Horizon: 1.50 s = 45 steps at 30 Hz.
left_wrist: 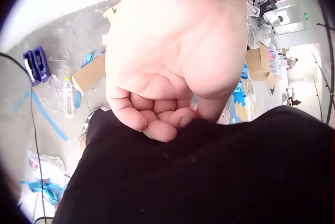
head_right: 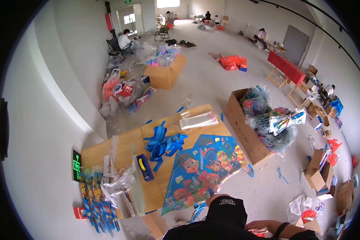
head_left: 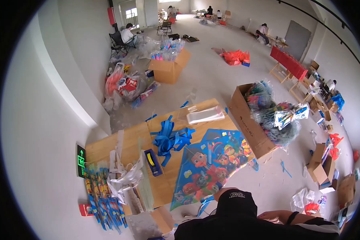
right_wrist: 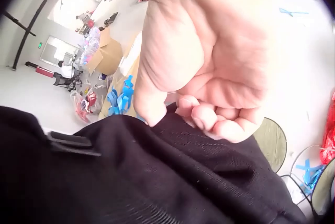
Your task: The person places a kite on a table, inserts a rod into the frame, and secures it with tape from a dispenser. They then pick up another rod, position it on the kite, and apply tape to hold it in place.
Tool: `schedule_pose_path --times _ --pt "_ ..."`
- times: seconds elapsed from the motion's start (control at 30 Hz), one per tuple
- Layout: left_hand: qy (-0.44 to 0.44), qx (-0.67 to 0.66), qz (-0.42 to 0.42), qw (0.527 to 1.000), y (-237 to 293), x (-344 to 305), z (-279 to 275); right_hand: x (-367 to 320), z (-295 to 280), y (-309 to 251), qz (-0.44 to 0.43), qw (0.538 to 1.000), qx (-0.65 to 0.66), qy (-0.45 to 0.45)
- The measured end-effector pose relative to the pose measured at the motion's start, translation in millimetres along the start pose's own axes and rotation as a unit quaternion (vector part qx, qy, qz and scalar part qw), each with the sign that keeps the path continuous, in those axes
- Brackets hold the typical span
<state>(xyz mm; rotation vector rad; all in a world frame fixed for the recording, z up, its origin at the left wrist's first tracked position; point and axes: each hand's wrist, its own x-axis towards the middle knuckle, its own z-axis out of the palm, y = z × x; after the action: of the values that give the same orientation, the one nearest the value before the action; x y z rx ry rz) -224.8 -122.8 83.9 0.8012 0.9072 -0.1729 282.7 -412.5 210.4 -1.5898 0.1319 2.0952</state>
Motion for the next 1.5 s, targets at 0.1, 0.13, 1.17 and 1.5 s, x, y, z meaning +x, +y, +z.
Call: schedule_pose_path --times 0.1,0.13,1.17,1.5 --pt "0.019 -0.028 0.01 0.999 21.9 13.2 25.5 -8.1 -16.2 -65.3 0.026 0.999 -0.038 0.009" --pt "0.029 -0.04 0.016 0.999 30.2 21.9 37.3 -5.8 -29.2 -88.8 0.048 0.995 -0.077 0.03" --pt "0.402 0.623 0.189 0.644 94.2 364.9 21.8 341.8 -163.4 -227.8 -0.399 0.493 -0.701 0.326" --pt "0.511 0.662 0.248 0.488 118.9 410.9 -8.0 353.3 -171.6 -171.0 -0.453 0.445 -0.654 0.411"
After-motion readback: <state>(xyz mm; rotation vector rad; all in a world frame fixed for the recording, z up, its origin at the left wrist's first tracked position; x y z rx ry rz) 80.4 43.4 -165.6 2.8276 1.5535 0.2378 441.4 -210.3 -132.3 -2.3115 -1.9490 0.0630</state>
